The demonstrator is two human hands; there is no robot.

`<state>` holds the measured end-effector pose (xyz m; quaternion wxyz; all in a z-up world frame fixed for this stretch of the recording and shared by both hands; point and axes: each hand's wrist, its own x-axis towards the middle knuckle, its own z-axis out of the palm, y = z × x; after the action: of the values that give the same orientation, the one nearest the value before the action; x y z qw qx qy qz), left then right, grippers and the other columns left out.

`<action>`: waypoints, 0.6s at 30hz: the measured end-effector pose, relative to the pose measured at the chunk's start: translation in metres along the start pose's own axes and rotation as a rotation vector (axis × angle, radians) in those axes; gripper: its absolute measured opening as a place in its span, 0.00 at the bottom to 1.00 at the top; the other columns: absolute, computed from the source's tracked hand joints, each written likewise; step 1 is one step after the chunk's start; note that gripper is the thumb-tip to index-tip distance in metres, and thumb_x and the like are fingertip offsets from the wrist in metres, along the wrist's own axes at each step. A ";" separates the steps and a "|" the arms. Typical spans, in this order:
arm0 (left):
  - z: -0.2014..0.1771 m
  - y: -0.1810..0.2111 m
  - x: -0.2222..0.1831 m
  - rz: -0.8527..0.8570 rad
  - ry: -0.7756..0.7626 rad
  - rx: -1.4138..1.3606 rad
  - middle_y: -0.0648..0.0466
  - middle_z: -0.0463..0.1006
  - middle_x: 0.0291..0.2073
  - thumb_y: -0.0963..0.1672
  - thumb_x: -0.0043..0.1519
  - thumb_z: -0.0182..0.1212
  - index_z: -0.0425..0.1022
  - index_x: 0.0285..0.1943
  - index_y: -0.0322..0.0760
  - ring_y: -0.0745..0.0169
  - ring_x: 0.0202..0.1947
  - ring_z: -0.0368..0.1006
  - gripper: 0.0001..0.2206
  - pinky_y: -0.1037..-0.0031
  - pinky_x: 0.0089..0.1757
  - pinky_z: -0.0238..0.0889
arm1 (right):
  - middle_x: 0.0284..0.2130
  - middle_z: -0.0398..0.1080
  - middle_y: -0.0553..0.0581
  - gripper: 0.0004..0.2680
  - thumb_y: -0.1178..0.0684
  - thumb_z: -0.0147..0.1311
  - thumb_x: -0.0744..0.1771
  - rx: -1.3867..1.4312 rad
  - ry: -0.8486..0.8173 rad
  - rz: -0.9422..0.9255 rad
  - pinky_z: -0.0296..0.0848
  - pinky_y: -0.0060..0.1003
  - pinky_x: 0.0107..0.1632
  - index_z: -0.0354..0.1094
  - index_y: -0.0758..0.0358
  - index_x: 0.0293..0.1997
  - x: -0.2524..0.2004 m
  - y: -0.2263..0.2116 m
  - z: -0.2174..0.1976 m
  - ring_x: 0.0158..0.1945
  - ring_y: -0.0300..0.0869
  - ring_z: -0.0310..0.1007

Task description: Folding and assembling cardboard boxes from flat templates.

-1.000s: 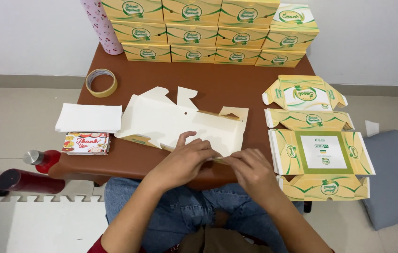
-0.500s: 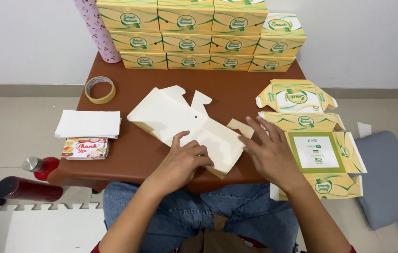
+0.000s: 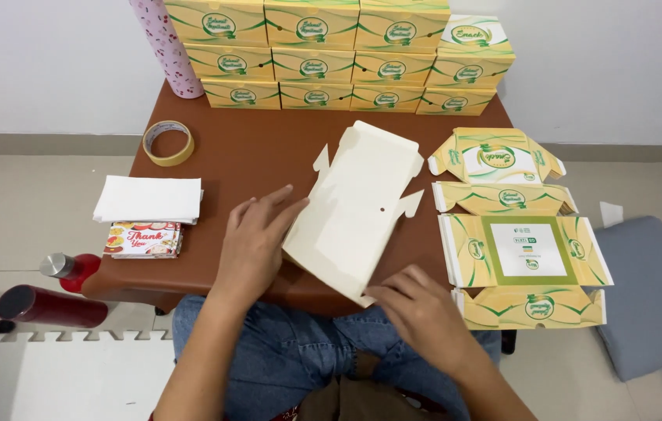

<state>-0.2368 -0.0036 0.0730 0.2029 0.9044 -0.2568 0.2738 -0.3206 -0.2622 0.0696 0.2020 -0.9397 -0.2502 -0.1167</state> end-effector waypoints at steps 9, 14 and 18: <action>-0.035 0.021 -0.058 -0.293 0.204 -0.335 0.48 0.78 0.49 0.32 0.57 0.51 0.78 0.48 0.32 0.46 0.62 0.71 0.15 0.59 0.60 0.65 | 0.34 0.73 0.54 0.06 0.60 0.60 0.63 0.304 0.061 -0.115 0.72 0.35 0.36 0.74 0.64 0.42 0.033 -0.044 0.014 0.31 0.43 0.73; -0.010 0.012 -0.063 -0.292 -0.072 -0.532 0.48 0.57 0.73 0.40 0.62 0.49 0.74 0.61 0.36 0.38 0.77 0.40 0.18 0.53 0.67 0.46 | 0.33 0.73 0.54 0.06 0.61 0.61 0.62 0.305 0.089 -0.112 0.74 0.36 0.36 0.74 0.65 0.41 0.045 -0.056 0.035 0.31 0.43 0.73; -0.003 0.007 -0.066 -0.275 -0.001 -0.517 0.45 0.56 0.73 0.40 0.63 0.47 0.71 0.63 0.36 0.37 0.77 0.41 0.19 0.52 0.67 0.47 | 0.36 0.69 0.51 0.05 0.61 0.58 0.64 0.420 0.078 -0.071 0.70 0.30 0.34 0.76 0.64 0.40 0.054 -0.042 0.019 0.31 0.38 0.69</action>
<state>-0.2898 0.0161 0.0374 0.4617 0.8492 -0.1929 0.1688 -0.2943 -0.1973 0.0831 0.3986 -0.8623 -0.2940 -0.1052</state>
